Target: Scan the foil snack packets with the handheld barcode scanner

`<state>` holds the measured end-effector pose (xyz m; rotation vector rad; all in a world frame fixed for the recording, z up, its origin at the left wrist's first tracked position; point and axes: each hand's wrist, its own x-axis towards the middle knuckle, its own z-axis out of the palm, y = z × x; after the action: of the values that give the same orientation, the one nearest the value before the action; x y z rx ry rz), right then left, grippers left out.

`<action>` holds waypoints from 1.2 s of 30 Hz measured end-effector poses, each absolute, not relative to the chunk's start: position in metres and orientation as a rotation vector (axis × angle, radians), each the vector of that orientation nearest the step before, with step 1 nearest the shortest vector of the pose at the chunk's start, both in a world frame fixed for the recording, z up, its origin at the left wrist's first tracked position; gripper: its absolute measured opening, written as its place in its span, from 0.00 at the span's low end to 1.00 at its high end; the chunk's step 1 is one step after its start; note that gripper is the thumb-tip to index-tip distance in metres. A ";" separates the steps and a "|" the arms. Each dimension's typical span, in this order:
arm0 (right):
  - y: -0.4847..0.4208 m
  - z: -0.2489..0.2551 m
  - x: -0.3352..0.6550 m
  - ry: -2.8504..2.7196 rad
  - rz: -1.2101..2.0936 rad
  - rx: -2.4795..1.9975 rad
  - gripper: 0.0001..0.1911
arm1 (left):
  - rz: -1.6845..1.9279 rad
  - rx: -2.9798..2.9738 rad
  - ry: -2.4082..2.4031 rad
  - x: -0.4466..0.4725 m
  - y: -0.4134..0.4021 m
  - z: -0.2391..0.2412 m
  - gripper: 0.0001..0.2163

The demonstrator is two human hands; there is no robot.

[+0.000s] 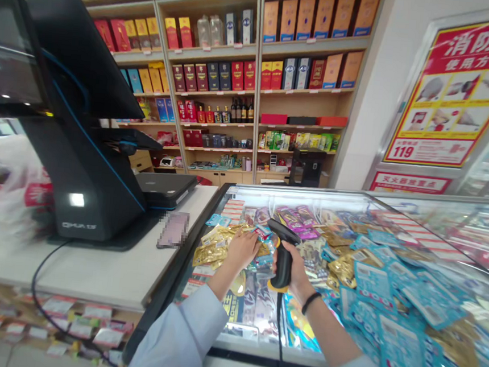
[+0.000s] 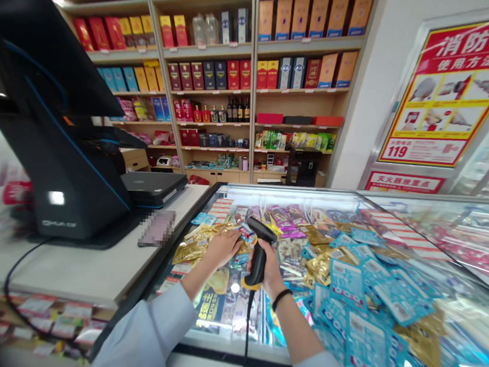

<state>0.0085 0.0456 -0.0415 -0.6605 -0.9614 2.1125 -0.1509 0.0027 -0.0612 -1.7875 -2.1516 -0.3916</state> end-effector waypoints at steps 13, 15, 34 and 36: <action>0.047 -0.044 0.008 -0.919 2.126 -0.641 0.17 | -0.425 -1.630 -2.159 -0.143 0.006 -0.056 0.16; 0.046 -0.043 0.008 -0.900 2.126 -0.638 0.16 | -0.459 -1.689 -2.166 -0.146 0.008 -0.059 0.17; 0.049 -0.040 0.011 -0.928 2.127 -0.638 0.14 | -0.302 -1.597 -2.392 -0.131 0.007 -0.050 0.20; 0.049 -0.040 0.012 -0.923 2.120 -0.645 0.13 | -0.353 -1.545 -2.433 -0.133 0.007 -0.052 0.19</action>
<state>0.0121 0.0493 -0.0395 -0.6449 -0.9228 2.1199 -0.1330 0.0069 -0.0520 -1.5451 -2.4327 -0.3532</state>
